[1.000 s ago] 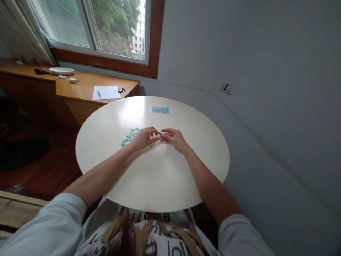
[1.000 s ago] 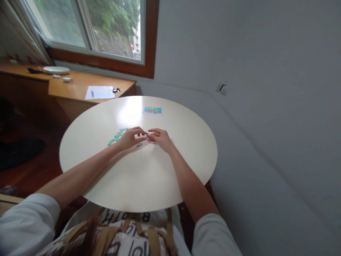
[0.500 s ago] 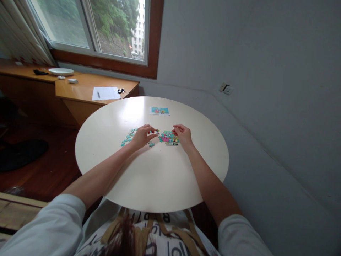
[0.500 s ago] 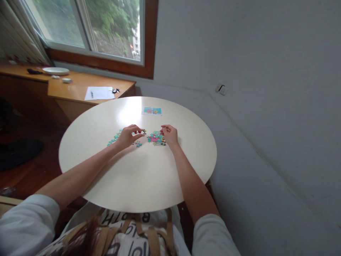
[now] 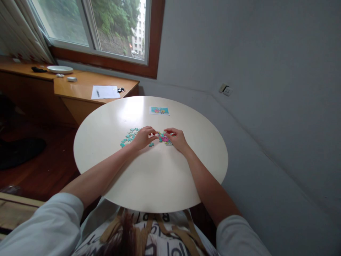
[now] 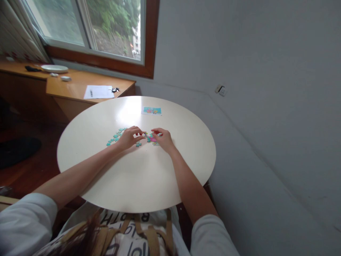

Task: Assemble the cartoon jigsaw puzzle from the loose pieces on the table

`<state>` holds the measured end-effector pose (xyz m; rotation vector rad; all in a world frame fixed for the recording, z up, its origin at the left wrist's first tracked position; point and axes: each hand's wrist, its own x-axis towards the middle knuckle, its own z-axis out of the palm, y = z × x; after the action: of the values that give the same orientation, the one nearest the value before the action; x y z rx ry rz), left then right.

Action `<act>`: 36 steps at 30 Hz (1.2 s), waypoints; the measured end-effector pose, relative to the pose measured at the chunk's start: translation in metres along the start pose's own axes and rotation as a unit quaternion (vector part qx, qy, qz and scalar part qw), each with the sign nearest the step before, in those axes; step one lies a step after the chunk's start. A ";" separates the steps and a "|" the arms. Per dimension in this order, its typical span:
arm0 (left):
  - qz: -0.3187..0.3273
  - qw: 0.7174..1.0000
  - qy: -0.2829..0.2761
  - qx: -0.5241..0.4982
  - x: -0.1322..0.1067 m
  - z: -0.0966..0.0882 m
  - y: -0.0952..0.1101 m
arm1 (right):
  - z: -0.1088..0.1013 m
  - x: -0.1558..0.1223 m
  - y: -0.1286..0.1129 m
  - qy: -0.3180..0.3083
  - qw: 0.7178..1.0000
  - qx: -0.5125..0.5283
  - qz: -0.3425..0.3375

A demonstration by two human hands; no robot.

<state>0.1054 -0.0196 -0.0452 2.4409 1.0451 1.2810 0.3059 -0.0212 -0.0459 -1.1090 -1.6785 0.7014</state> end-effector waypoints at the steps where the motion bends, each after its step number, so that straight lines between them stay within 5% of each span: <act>1: 0.001 1.000 0.002 0.005 0.000 0.000 0.000 | 0.001 -0.001 -0.002 -0.009 1.000 -0.006 -0.015; 11: 0.012 1.000 0.015 0.020 -0.001 -0.001 0.001 | 0.005 -0.006 -0.006 -0.042 0.990 -0.068 -0.115; 36: -0.028 1.000 0.001 -0.008 -0.004 0.003 -0.003 | 0.007 -0.005 -0.008 -0.023 0.987 -0.099 -0.125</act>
<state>0.1046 -0.0197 -0.0505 2.3814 1.0924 1.2697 0.2973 -0.0292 -0.0437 -0.9993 -1.9181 0.4095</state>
